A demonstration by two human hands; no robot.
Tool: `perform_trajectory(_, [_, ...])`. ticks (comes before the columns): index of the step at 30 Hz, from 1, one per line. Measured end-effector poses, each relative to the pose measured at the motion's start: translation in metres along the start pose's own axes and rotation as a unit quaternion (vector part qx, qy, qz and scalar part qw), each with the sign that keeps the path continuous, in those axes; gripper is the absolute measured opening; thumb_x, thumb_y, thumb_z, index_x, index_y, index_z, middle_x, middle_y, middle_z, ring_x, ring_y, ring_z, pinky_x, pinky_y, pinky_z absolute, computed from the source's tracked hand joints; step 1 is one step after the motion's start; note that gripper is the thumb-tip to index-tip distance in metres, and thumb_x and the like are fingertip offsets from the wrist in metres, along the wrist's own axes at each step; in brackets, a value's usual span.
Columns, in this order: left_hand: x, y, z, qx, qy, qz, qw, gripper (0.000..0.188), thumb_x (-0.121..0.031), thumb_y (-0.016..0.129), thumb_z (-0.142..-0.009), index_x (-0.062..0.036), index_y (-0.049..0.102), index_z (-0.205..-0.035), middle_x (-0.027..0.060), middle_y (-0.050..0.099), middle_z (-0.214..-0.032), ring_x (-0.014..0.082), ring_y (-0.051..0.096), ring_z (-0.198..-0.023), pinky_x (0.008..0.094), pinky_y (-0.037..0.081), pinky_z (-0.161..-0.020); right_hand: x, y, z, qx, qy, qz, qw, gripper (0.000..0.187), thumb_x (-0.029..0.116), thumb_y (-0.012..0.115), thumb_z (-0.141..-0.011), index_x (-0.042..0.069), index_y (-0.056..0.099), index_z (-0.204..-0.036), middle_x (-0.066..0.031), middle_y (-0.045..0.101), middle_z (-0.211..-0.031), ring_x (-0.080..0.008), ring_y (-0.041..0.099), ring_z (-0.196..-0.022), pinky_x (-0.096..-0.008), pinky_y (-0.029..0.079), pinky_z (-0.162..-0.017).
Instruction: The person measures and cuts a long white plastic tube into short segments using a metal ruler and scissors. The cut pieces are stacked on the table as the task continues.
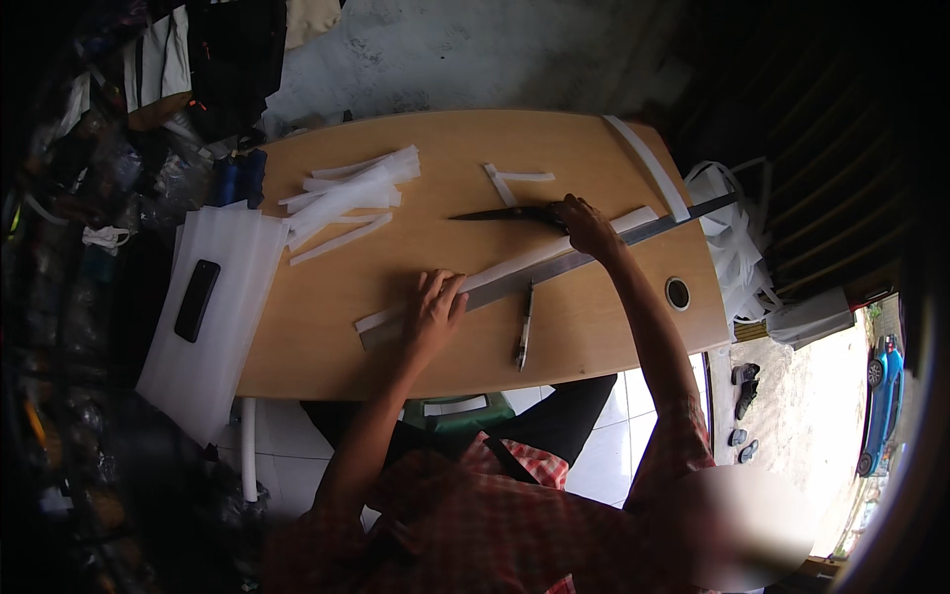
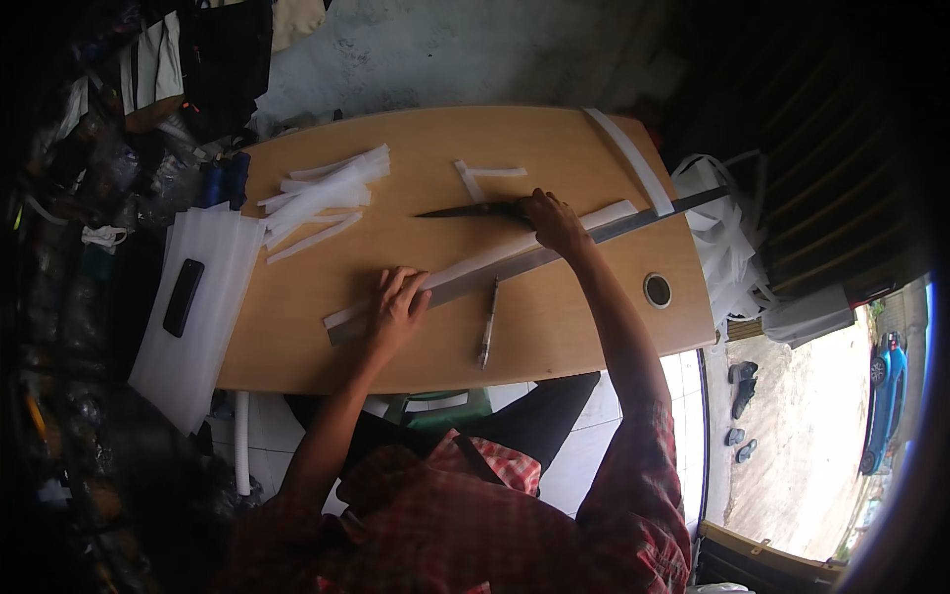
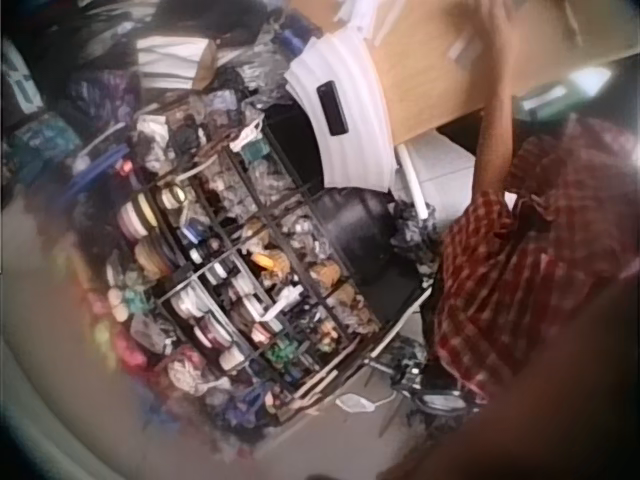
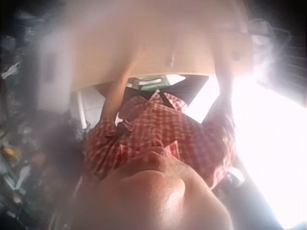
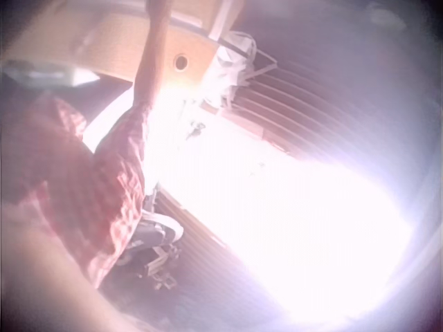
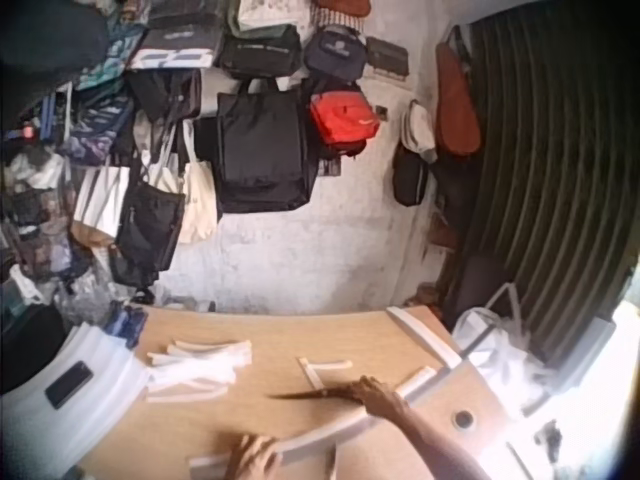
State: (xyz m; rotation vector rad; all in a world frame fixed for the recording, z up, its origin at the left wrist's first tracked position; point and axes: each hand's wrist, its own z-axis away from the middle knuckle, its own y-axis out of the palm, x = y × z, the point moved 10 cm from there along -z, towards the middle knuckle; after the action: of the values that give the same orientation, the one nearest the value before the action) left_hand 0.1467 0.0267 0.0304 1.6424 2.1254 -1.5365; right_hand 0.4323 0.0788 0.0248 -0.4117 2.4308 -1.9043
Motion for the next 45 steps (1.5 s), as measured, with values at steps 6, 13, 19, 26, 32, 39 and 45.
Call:
perform_trajectory(6, [0.003,0.002,0.001,0.014,-0.008,-0.007,1.000,0.025,-0.010,0.067,-0.092,-0.0027,0.066,-0.117,0.0133,0.061,-0.111,0.0380,0.057,-0.102,0.0489,0.047,-0.089,0.014,0.000,-0.018,0.093,-0.110,0.087,0.986,0.028,0.001,0.067,-0.085,0.004,0.066,-0.113,-0.0138,0.069,-0.103,-0.0333,0.070,-0.099,-0.0449,0.057,-0.085])
perform_trajectory(13, [0.003,0.001,0.002,0.007,-0.007,-0.002,1.000,0.022,-0.011,0.068,-0.092,-0.0030,0.065,-0.113,0.0138,0.061,-0.109,0.0371,0.057,-0.101,0.0494,0.048,-0.087,0.056,-0.073,-0.012,0.030,-0.121,0.072,0.990,0.029,0.004,0.072,-0.083,-0.002,0.065,-0.110,-0.0183,0.074,-0.096,-0.0343,0.073,-0.092,-0.0438,0.058,-0.086])
perform_trajectory(19, [0.012,-0.002,0.002,-0.017,-0.009,-0.009,1.000,0.015,-0.011,0.071,-0.089,-0.0073,0.063,-0.101,0.0109,0.063,-0.102,0.0351,0.057,-0.100,0.0486,0.045,-0.085,0.035,-0.108,0.009,0.020,0.076,-0.064,0.995,0.054,0.034,0.083,-0.084,0.000,0.053,-0.113,-0.0265,0.070,-0.098,-0.0413,0.070,-0.099,-0.0497,0.056,-0.087])
perform_trajectory(26, [0.024,-0.003,-0.016,0.038,-0.078,0.092,0.992,0.013,-0.010,0.067,-0.091,-0.0043,0.060,-0.099,0.0138,0.070,-0.087,0.0351,0.068,-0.084,0.0457,0.051,-0.077,0.005,-0.134,0.014,-0.042,0.139,-0.161,0.976,0.078,0.060,0.082,-0.080,-0.002,0.051,-0.116,-0.0120,0.053,-0.078,-0.0257,0.054,-0.072,-0.0440,0.046,-0.070])
perform_trajectory(32, [0.011,-0.014,-0.030,0.111,-0.126,0.129,0.977,0.016,-0.014,0.066,-0.094,-0.0001,0.062,-0.101,0.0199,0.073,-0.091,0.0326,0.073,-0.083,0.0373,0.054,-0.074,-0.022,-0.155,0.025,-0.027,0.158,-0.230,0.960,0.071,0.063,0.069,-0.089,0.003,0.049,-0.121,-0.0060,0.053,-0.084,-0.0228,0.054,-0.079,-0.0410,0.046,-0.076])
perform_trajectory(39, [0.027,-0.016,-0.017,0.063,-0.108,0.194,0.973,0.020,-0.020,0.068,-0.098,0.0000,0.067,-0.098,0.0127,0.072,-0.080,0.0188,0.068,-0.067,0.0320,0.051,-0.063,0.044,-0.147,0.068,0.020,0.075,-0.536,0.841,0.087,0.088,0.051,-0.083,0.004,0.052,-0.109,-0.0008,0.050,-0.083,-0.0102,0.047,-0.069,-0.0269,0.038,-0.065])
perform_trajectory(45, [0.041,0.003,0.002,0.109,-0.302,0.398,0.859,0.023,-0.022,0.062,-0.104,-0.0006,0.065,-0.096,0.0005,0.058,-0.066,0.0050,0.048,-0.054,0.0235,0.036,-0.049,0.171,-0.070,0.171,0.079,0.174,-0.667,0.720,0.105,0.094,0.054,-0.073,-0.001,0.049,-0.117,-0.0070,0.055,-0.089,-0.0132,0.055,-0.071,-0.0276,0.042,-0.061])
